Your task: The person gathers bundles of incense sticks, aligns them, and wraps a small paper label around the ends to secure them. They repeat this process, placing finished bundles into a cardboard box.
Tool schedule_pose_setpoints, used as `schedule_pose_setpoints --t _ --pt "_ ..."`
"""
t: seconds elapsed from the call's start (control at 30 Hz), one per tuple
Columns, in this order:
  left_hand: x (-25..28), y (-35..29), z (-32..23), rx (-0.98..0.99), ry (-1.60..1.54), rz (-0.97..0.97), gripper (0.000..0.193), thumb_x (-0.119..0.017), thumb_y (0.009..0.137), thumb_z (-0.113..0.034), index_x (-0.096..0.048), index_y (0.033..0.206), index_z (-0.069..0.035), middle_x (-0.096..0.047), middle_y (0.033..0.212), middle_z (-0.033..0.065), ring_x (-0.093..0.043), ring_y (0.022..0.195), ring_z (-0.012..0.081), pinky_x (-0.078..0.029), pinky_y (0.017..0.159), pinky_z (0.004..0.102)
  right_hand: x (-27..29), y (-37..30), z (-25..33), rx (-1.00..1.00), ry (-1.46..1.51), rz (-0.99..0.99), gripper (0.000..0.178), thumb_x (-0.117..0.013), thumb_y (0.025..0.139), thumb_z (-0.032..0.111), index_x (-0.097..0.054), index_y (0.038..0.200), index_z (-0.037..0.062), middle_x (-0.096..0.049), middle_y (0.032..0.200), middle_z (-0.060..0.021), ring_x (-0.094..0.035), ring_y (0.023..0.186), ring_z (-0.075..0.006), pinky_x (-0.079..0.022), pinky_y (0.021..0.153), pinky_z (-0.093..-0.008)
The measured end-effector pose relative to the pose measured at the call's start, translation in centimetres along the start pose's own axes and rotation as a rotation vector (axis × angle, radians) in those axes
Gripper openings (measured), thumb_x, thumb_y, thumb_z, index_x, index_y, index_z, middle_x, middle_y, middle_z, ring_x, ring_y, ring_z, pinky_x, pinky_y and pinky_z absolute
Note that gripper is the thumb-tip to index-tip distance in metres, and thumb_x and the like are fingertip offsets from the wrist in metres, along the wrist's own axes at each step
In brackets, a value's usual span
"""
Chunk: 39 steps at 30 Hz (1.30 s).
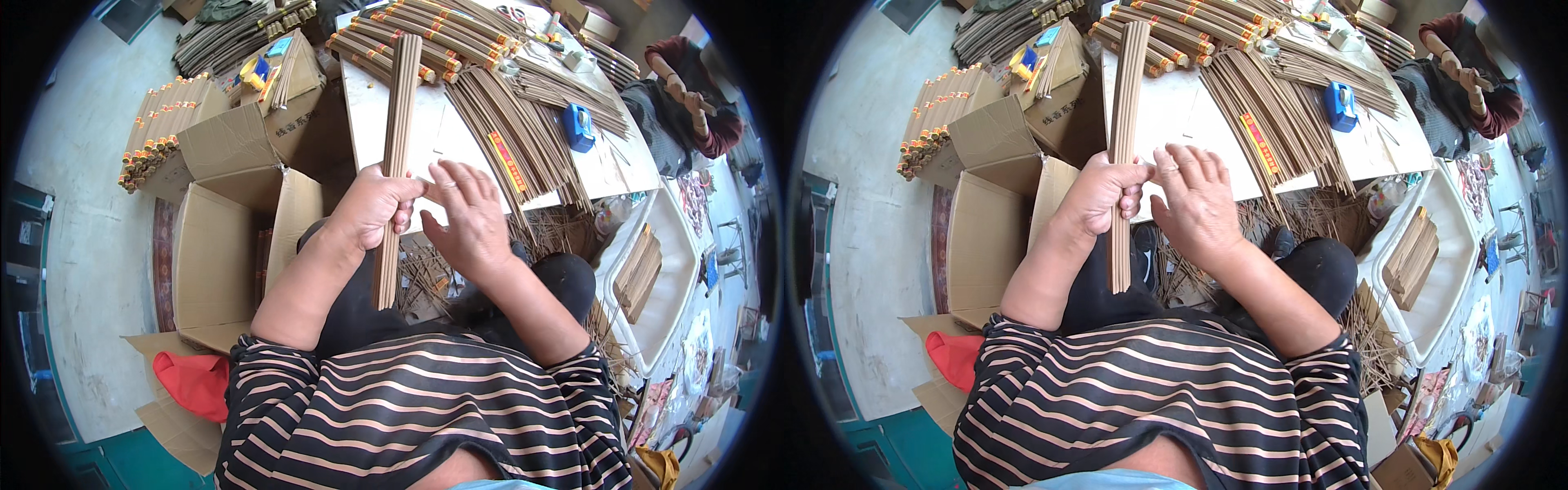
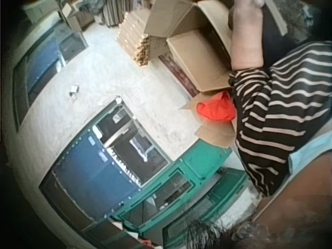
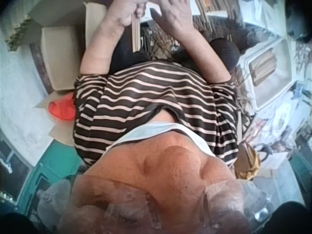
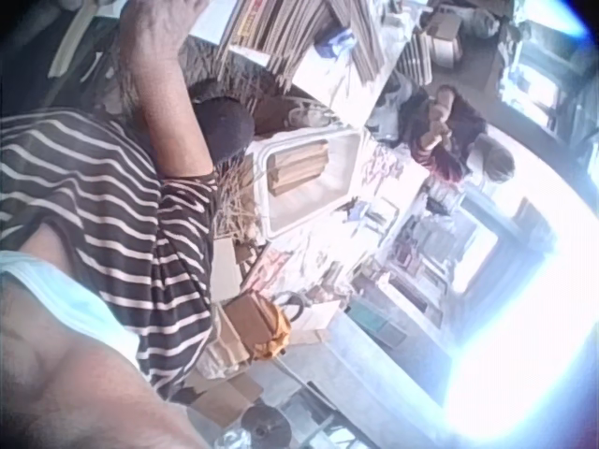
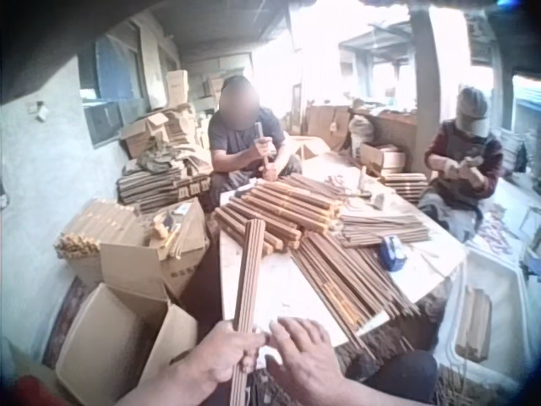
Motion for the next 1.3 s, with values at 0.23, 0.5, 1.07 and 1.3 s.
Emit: schedule_pose_setpoints --t 0.23,0.5,1.07,1.3 --pt "0.1 -2.4 0.0 -0.018 -0.029 0.005 0.008 -0.059 0.077 -0.002 -0.051 0.076 -0.003 -0.045 0.051 -0.0003 -0.041 0.036 0.0064 -0.035 0.033 0.0209 0.1 -2.6 -1.5 -0.073 0.227 0.059 0.017 -0.060 0.080 0.005 -0.058 0.096 -0.0013 -0.063 0.071 -0.0125 -0.063 0.066 -0.0255 -0.051 0.058 -0.0330" --pt "-1.2 -5.1 0.6 0.005 0.110 0.156 0.016 -0.060 0.077 -0.004 -0.053 0.091 0.000 -0.047 0.055 -0.0007 -0.042 0.038 0.0051 -0.034 0.034 0.0190 2.2 -3.0 0.6 -0.610 0.879 0.475 0.027 -0.043 0.097 0.023 -0.055 0.092 -0.0007 -0.057 0.066 -0.0015 -0.048 0.051 -0.0046 -0.040 0.046 -0.0198" --pt "0.1 -6.5 -0.3 -0.108 0.322 0.009 0.013 -0.062 0.074 -0.006 -0.051 0.077 -0.001 -0.045 0.053 -0.0002 -0.041 0.038 0.0054 -0.034 0.034 0.0209 7.1 -8.2 -1.9 -0.348 0.201 0.463 0.044 -0.064 0.080 0.024 -0.054 0.112 -0.0043 -0.060 0.102 -0.0241 -0.057 0.098 -0.0391 -0.045 0.086 -0.0408" --pt "-2.4 -6.9 2.0 -0.068 0.364 0.135 0.012 -0.062 0.076 -0.008 -0.053 0.082 -0.001 -0.048 0.056 -0.0001 -0.041 0.039 0.0043 -0.033 0.035 0.0195 3.4 -5.2 3.4 -0.511 0.673 0.475 0.020 -0.060 0.083 0.009 -0.056 0.099 -0.0025 -0.061 0.082 -0.0098 -0.057 0.074 -0.0170 -0.047 0.068 -0.0283"
Point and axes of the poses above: each hand's wrist, its own y-axis towards the middle knuckle, its own x-axis out of the back of the hand, z = x × y, the point moved 2 cm from there along y, towards the middle knuckle
